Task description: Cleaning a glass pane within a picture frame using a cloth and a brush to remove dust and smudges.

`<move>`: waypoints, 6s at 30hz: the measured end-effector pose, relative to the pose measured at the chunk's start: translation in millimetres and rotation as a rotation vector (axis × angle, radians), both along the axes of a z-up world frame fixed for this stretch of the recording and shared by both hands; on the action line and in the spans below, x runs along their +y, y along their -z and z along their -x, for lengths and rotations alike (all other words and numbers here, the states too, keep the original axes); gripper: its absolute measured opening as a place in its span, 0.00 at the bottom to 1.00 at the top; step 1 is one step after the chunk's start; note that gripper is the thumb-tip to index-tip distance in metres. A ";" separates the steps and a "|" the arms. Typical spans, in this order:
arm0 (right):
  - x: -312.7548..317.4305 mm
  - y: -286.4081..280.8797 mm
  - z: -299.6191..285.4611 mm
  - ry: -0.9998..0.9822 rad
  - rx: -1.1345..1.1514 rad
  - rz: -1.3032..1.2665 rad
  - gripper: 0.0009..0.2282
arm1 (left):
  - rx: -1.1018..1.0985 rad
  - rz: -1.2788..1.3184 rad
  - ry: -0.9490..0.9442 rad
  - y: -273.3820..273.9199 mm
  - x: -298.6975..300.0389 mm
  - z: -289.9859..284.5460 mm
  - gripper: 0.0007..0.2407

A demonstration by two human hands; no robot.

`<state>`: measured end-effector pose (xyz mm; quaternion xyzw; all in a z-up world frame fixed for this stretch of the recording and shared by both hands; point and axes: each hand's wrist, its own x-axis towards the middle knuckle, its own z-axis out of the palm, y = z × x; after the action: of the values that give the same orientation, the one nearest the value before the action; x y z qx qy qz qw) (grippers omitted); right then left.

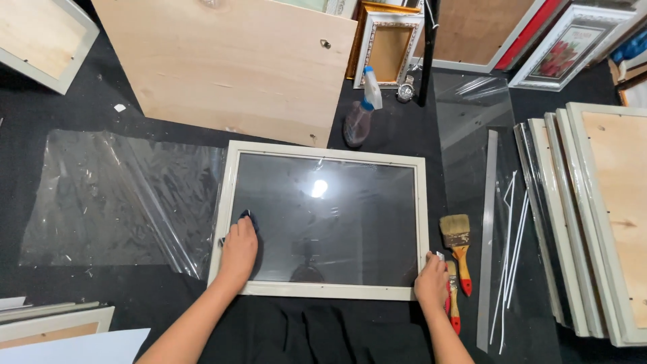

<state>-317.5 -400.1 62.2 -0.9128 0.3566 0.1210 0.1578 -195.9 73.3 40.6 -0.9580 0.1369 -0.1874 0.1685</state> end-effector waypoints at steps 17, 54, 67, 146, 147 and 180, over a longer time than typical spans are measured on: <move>8.7 -22.2 -5.4 -0.003 0.052 -0.011 0.19 | 0.189 0.228 0.089 -2.6 11.8 -114.4 0.17; 192.3 -1.2 -25.8 -0.343 -0.342 -0.282 0.14 | 0.671 0.593 -0.498 -47.8 74.2 76.1 0.18; 376.0 -18.1 -39.0 -0.988 -0.444 -0.105 0.20 | 0.781 0.812 -0.569 -29.4 80.2 78.3 0.30; 81.3 7.5 -36.7 -0.492 -0.341 0.188 0.29 | 0.909 0.666 -0.514 -80.2 62.6 66.4 0.45; 48.7 15.1 -31.1 -0.325 -0.306 0.263 0.31 | 0.898 0.659 -0.509 -83.9 60.5 67.4 0.45; 251.2 69.3 -152.8 -0.351 -0.548 0.155 0.24 | 0.926 0.534 -0.532 -70.9 53.1 55.9 0.47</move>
<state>-164.8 -148.8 -7.1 -0.9683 0.1463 -0.1311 0.1545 -251.9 126.5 111.5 -0.9507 -0.1002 0.2703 -0.1141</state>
